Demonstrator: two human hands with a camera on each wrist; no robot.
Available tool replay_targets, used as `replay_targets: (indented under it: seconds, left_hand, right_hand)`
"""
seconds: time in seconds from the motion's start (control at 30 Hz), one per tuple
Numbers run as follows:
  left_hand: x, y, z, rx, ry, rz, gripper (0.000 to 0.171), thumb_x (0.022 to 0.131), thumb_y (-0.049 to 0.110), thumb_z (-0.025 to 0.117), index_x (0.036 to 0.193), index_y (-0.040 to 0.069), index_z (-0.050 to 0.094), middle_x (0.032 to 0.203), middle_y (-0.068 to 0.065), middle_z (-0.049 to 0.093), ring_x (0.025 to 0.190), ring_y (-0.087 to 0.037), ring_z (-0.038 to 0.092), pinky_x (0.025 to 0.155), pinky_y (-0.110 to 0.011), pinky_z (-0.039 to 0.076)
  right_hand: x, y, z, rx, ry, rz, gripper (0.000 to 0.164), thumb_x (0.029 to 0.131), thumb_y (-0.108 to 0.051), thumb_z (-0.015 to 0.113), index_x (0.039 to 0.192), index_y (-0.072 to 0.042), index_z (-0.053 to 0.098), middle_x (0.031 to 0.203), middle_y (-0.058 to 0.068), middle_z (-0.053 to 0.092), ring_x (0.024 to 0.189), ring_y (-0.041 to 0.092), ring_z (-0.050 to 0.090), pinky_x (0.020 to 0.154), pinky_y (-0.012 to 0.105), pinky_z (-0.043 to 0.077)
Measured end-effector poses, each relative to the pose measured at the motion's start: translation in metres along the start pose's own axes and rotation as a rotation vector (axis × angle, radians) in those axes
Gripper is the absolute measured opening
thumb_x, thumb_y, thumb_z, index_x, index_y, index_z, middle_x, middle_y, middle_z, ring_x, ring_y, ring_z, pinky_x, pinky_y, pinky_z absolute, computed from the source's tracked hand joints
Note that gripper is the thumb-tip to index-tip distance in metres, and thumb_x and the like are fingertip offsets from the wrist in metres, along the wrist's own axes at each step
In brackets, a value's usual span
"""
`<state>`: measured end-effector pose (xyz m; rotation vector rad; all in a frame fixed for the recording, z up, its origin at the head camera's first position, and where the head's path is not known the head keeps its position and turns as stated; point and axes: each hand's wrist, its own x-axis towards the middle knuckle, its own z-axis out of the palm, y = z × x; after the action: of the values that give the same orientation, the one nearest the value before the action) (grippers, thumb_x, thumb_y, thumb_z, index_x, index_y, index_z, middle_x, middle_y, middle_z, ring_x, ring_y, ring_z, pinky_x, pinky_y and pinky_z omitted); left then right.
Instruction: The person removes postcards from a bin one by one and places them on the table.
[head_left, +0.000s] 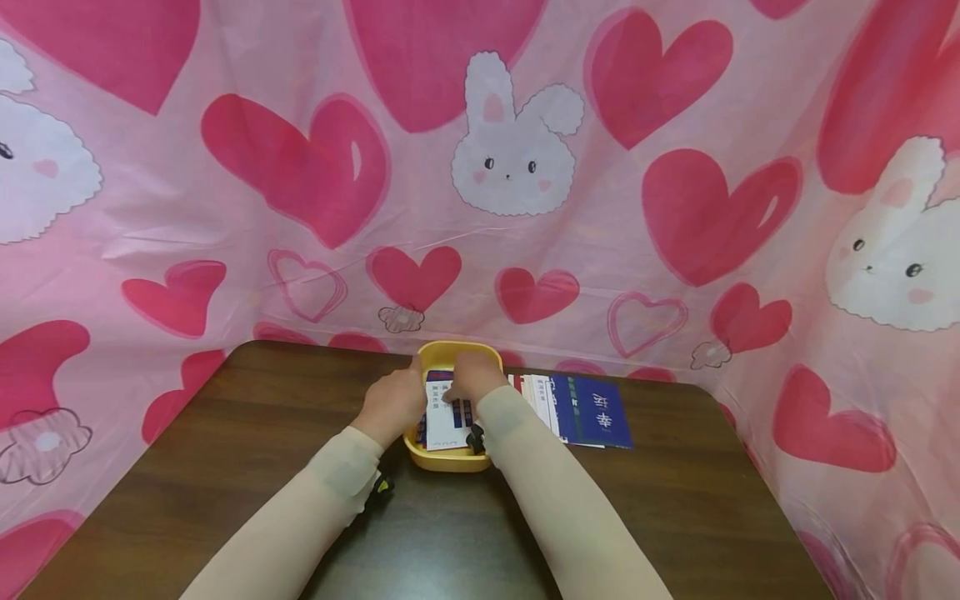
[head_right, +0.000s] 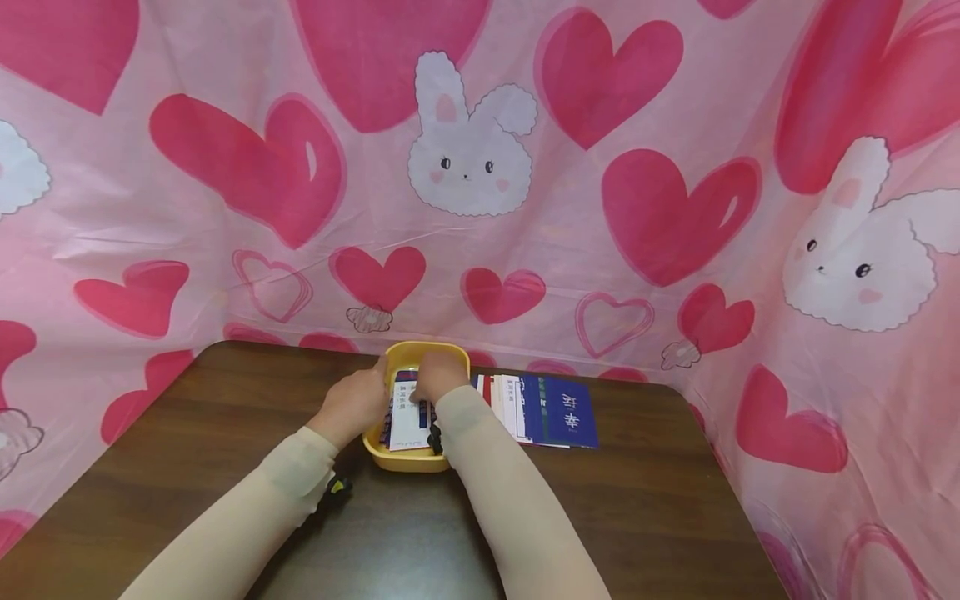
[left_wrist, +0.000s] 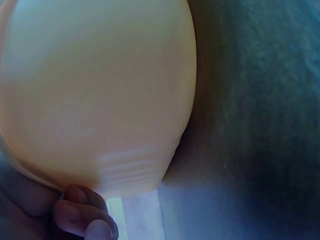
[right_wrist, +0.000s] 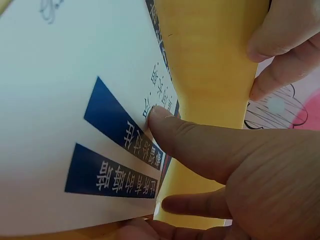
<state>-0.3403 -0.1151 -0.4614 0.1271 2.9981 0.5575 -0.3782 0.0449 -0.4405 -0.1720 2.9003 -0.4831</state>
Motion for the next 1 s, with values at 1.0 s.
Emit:
replay_targets:
  seconds: [1.0]
  left_hand:
    - [0.003, 0.001, 0.000, -0.015, -0.023, -0.023, 0.077, 0.113, 0.037, 0.063, 0.175, 0.003, 0.034, 0.136, -0.021, 0.076, 0.114, -0.038, 0.076, 0.104, -0.064, 0.065]
  right_hand:
    - [-0.003, 0.037, -0.046, 0.387, 0.123, -0.054, 0.041, 0.103, -0.022, 0.084, 0.141, -0.011, 0.074, 0.127, 0.014, 0.077, 0.108, 0.030, 0.076, 0.103, 0.051, 0.068]
